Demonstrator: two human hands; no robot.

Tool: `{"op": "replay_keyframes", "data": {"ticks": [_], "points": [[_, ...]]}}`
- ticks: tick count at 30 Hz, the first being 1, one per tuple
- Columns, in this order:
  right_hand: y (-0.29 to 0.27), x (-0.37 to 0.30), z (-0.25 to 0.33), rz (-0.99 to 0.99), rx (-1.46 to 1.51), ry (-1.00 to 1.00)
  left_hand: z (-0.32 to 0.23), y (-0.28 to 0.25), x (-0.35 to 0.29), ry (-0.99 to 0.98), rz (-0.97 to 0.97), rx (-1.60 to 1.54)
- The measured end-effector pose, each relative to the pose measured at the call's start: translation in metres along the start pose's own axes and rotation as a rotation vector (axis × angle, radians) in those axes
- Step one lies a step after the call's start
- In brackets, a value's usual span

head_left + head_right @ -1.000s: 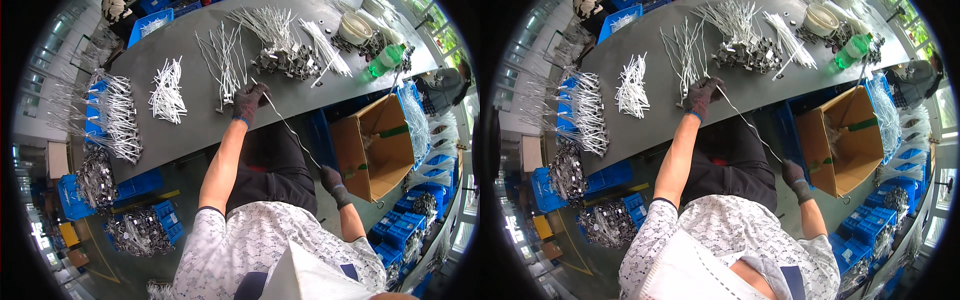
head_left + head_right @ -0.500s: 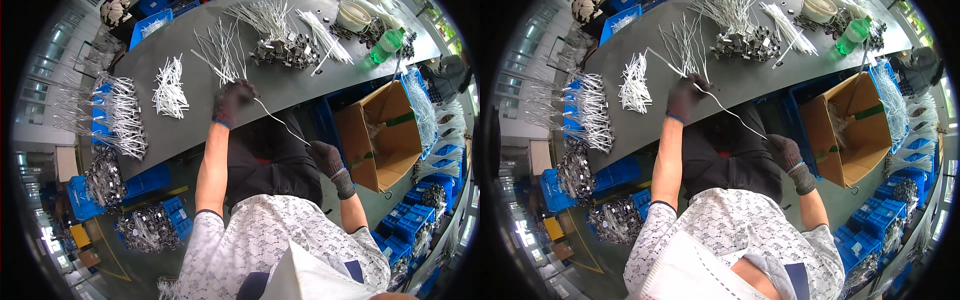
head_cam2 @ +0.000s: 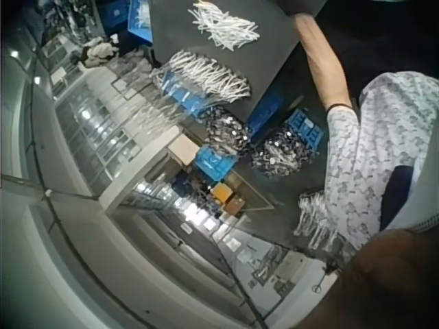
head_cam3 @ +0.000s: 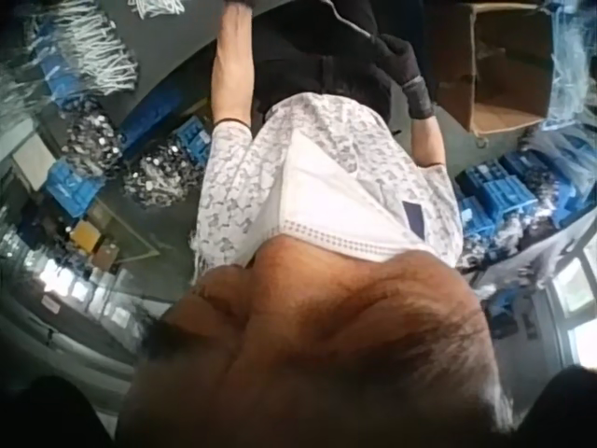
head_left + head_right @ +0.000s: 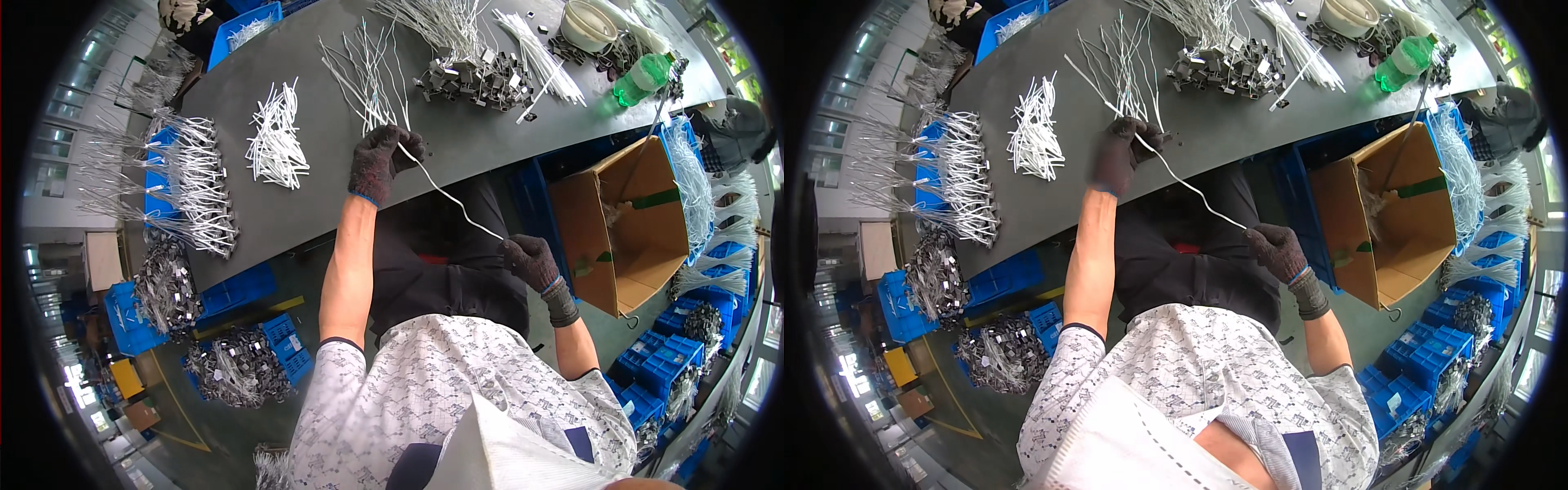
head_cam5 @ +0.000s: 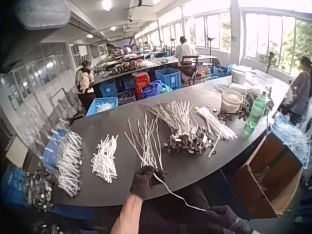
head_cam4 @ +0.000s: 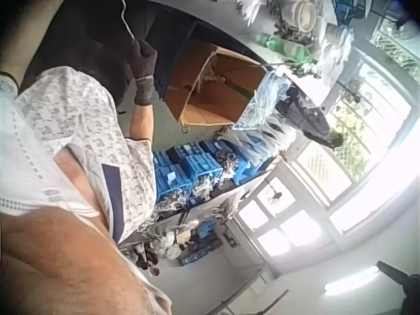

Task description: Manual assembly of wiring harnesses by attaching components to long wires at a production station.

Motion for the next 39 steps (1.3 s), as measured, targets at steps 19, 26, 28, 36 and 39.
{"op": "replay_keyframes", "data": {"ticks": [19, 26, 28, 36, 39], "points": [[0.017, -0.001, 0.005, -0.086, -0.100, -0.187, -0.003, -0.004, -0.029, 0.037, -0.048, 0.137], [0.024, 0.003, 0.007, -0.182, -0.283, -0.515, 0.003, -0.002, -0.015, 0.194, 0.079, 0.039], [0.028, -0.003, 0.011, -0.321, -0.488, -0.901, 0.002, 0.003, -0.011, 0.158, 0.091, -0.018], [0.027, 0.038, 0.028, -0.116, -0.002, -0.249, 0.026, 0.018, -0.029, -0.113, 0.103, 0.134], [0.038, 0.050, 0.034, -0.091, 0.090, -0.220, 0.033, 0.008, -0.038, -0.096, 0.037, 0.113]]}}
Point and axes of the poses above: each hand's wrist, its own x-axis towards the middle knuckle, its own y-axis out of the palm, z = x × y, the point moved 4 cm from there along x, towards the middle knuckle, and after that the axes turned 15 degrees about -x, right-handed, at the moved point
